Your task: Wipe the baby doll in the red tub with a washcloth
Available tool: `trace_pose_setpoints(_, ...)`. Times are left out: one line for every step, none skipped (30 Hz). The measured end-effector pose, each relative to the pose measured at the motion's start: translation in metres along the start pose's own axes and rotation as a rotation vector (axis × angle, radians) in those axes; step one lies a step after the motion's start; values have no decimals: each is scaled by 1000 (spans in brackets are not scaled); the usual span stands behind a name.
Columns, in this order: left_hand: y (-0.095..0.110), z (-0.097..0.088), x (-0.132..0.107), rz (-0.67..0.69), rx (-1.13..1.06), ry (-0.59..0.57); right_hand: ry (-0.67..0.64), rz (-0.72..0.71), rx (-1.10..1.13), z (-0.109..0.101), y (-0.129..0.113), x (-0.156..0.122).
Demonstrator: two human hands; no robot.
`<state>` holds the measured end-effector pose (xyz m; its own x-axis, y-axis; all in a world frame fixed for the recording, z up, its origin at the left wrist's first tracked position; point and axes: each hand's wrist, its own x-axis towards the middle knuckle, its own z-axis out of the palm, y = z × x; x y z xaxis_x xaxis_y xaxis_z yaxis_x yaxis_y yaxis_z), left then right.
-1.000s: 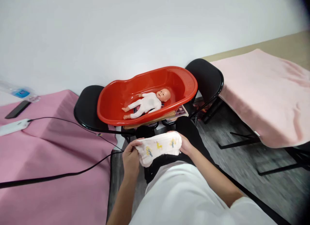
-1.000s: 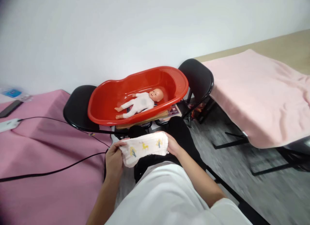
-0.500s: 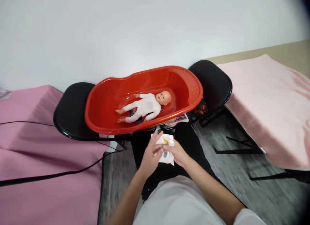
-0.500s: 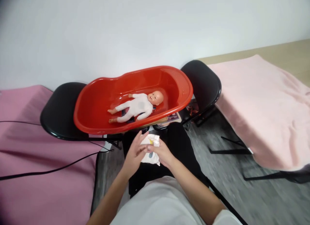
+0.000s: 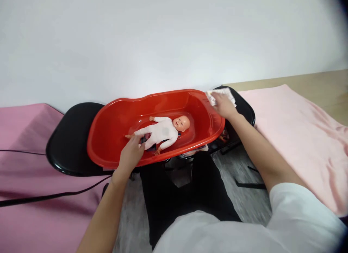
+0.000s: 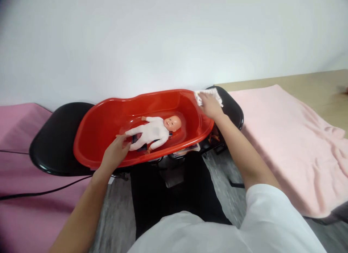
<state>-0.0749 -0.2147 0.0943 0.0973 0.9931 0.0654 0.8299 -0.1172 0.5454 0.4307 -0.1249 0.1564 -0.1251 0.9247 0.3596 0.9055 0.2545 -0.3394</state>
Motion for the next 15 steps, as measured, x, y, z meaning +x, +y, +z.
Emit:
trace_pose_setpoints(-2, 2, 15, 3, 143, -81, -120, 53, -74, 15, 3, -1)
trace_pose_setpoints(-5, 5, 29, 8, 265, -165, -204, 97, -120, 29, 3, -5)
trace_pose_setpoints(-8, 8, 43, 17, 358, -254, -241, 111, -133, 43, 0, -11)
trace_pose_setpoints(-13, 13, 57, 28, 424, -342, -234, 94, -106, 56, -6, -18)
trace_pose_setpoints(-19, 17, 70, 38, 471, -424, -198, 71, -39, 68, -14, -24)
trace_pose_setpoints(-25, 22, 82, 44, 506, -499, -176, 55, 58, 80, -22, -28)
trace_pose_setpoints(-32, 27, 92, 41, 536, -562, -164, 76, 174, 92, -30, -30)
trace_pose_setpoints(-38, 33, 101, 29, 566, -605, -157, 136, 301, 105, -38, -28)
trace_pose_setpoints(-43, 38, 109, 10, 597, -629, -153, 241, 447, 118, -45, -24)
trace_pose_setpoints(-48, 43, 115, -16, 629, -647, -141, 379, 601, 131, -50, -16)
trace_pose_setpoints(-53, 47, 120, -37, 656, -664, -122, 525, 746, 145, -53, -7)
trace_pose_setpoints(-57, 51, 125, -55, 676, -681, -103, 653, 868, 158, -56, 3)
trace_pose_setpoints(-62, 55, 129, -64, 682, -690, -83, 753, 964, 170, -57, 14)
trace_pose_setpoints(-66, 58, 132, -72, 681, -703, -66, 813, 1032, 181, -57, 24)
trace_pose_setpoints(-72, 60, 136, -67, 674, -710, -57, 833, 1076, 191, -58, 33)
